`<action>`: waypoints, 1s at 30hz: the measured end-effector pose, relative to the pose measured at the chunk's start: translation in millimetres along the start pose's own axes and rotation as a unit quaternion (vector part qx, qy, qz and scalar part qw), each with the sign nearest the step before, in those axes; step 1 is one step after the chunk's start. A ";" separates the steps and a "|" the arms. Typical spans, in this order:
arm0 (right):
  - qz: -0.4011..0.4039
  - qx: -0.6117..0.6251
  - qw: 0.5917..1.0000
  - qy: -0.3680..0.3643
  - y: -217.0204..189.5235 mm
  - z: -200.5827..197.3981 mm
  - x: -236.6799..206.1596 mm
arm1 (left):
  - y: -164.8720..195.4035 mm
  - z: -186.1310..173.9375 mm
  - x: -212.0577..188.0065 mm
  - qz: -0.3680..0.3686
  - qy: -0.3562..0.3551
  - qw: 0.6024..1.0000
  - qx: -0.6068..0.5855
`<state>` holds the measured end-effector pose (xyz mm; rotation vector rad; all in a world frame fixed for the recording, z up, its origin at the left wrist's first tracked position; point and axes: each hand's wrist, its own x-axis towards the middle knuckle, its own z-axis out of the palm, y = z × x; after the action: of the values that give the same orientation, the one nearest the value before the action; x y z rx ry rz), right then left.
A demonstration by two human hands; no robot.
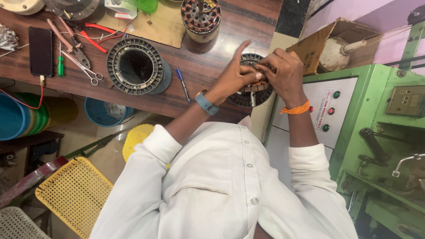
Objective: The person works on a copper motor armature set in a ring holder on the workbench, using both hands to press, tuck and reposition the copper windings around the armature, turning the armature as they work. They continue adjusting the windings throughout the episode.
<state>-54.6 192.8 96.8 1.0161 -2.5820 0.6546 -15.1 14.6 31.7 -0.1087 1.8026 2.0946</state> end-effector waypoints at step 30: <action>0.216 0.139 0.962 0.097 -21.4 -16.3 -97.7 | -18.5 5.5 -32.7 0.458 0.143 0.771 0.418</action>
<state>31.3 242.6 76.3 0.4179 -2.5952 1.1882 22.3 14.5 25.1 0.9012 3.2598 1.4818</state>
